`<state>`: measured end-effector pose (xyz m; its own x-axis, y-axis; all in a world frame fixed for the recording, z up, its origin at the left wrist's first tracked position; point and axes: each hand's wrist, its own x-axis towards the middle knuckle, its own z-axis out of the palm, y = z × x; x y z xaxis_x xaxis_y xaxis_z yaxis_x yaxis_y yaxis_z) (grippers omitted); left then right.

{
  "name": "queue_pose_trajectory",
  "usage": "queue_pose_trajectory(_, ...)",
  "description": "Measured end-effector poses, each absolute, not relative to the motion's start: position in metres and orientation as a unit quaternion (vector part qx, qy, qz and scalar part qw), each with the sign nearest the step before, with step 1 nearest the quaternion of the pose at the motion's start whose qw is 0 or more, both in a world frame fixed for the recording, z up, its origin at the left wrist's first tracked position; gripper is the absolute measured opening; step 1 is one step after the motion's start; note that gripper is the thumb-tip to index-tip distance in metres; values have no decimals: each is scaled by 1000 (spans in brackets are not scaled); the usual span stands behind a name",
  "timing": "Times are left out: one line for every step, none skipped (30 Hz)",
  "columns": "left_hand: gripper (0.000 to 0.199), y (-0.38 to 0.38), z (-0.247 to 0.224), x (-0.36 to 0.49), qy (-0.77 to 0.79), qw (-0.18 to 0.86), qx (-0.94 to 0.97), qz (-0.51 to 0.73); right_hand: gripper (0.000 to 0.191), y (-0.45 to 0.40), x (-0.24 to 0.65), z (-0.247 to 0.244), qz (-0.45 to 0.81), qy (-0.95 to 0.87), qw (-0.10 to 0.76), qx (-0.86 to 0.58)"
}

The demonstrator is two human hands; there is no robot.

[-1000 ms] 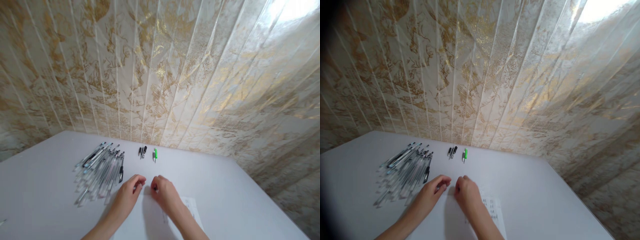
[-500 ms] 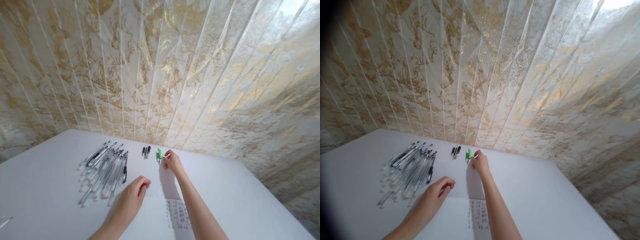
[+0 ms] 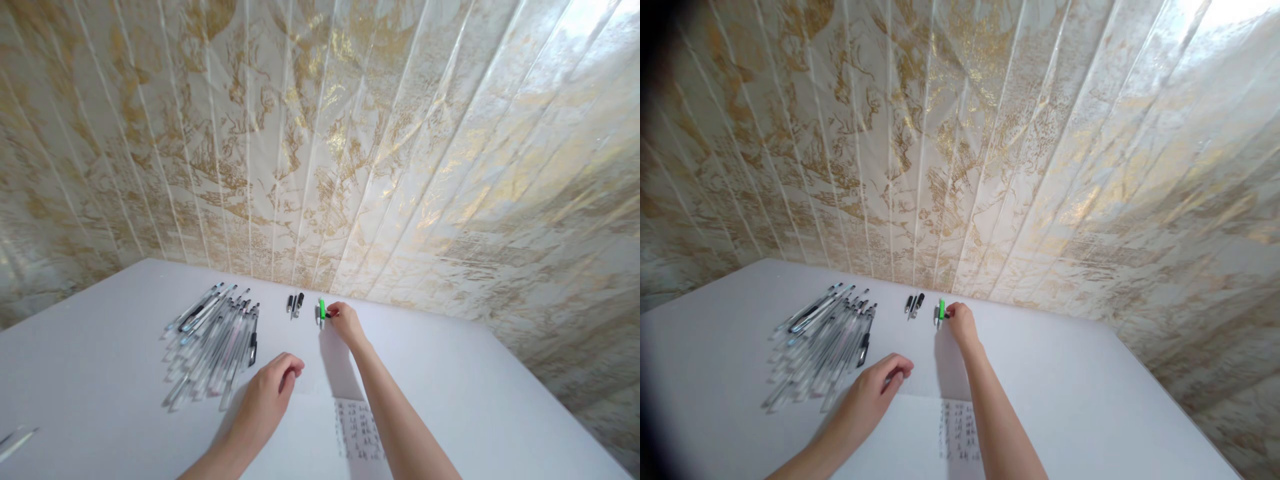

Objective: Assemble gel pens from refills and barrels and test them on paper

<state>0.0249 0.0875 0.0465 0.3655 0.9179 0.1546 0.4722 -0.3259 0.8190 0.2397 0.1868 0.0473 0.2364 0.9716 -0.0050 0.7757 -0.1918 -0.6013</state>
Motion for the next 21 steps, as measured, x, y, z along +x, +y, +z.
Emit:
queue_pose_trajectory(25, 88, 46, 25, 464, 346, 750, 320, 26, 186, 238, 47, 201, -588, 247, -744)
queue_pose_trajectory(25, 89, 46, 24, 463, 344, 751, 320, 26, 185, 236, 48, 203, -588, 248, -742)
queue_pose_trajectory(25, 89, 45, 24, 462, 343, 752, 320, 27, 184, 235, 48, 205, -587, 249, -743)
queue_pose_trajectory(25, 89, 45, 24, 462, 342, 753, 321, 27, 182, 234, 49, 204, -585, 250, -744)
queue_pose_trajectory(25, 89, 44, 24, 461, 340, 754, 321, 28, 180, 234, 51, 202, -583, 253, -746)
queue_pose_trajectory(25, 88, 44, 24, 459, 338, 756, 321, 28, 177, 234, 53, 197, -581, 256, -747)
queue_pose_trajectory(25, 87, 44, 25, 457, 336, 758, 322, 28, 173, 233, 55, 192, -580, 259, -748)
queue_pose_trajectory(25, 86, 43, 26, 455, 332, 761, 323, 29, 170, 231, 58, 186, -581, 261, -748)
queue_pose_trajectory(25, 84, 43, 27, 451, 328, 764, 324, 28, 166, 228, 61, 180, -584, 262, -747)
queue_pose_trajectory(25, 83, 43, 28, 446, 323, 769, 326, 28, 162, 224, 64, 176, -589, 261, -744)
queue_pose_trajectory(24, 83, 44, 28, 440, 318, 773, 327, 28, 157, 217, 67, 174, -596, 257, -740)
queue_pose_trajectory(24, 84, 46, 26, 437, 313, 777, 328, 27, 153, 209, 70, 175, -605, 250, -735)
queue_pose_trajectory(23, 88, 50, 23, 437, 307, 778, 330, 26, 150, 198, 73, 178, -616, 239, -729)
queue_pose_trajectory(21, 93, 55, 18, 442, 301, 776, 334, 24, 146, 186, 76, 183, -626, 225, -723)
queue_pose_trajectory(20, 100, 62, 10, 452, 294, 770, 341, 23, 143, 173, 78, 188, -637, 211, -717)
queue_pose_trajectory(18, 109, 69, 0, 467, 286, 759, 352, 22, 141, 158, 79, 192, -647, 196, -712)
queue_pose_trajectory(18, 118, 77, -13, 484, 278, 745, 365, 21, 139, 143, 80, 195, -655, 182, -707)
queue_pose_trajectory(20, 128, 85, -27, 505, 267, 727, 381, 22, 138, 128, 81, 198, -662, 168, -703)
queue_pose_trajectory(23, 137, 92, -42, 524, 256, 710, 396, 24, 137, 114, 82, 201, -668, 155, -699)
queue_pose_trajectory(26, 145, 99, -57, 545, 244, 690, 408, 28, 138, 101, 82, 204, -673, 141, -697)
queue_pose_trajectory(28, 152, 104, -71, 562, 235, 677, 414, 32, 139, 90, 82, 207, -677, 128, -695)
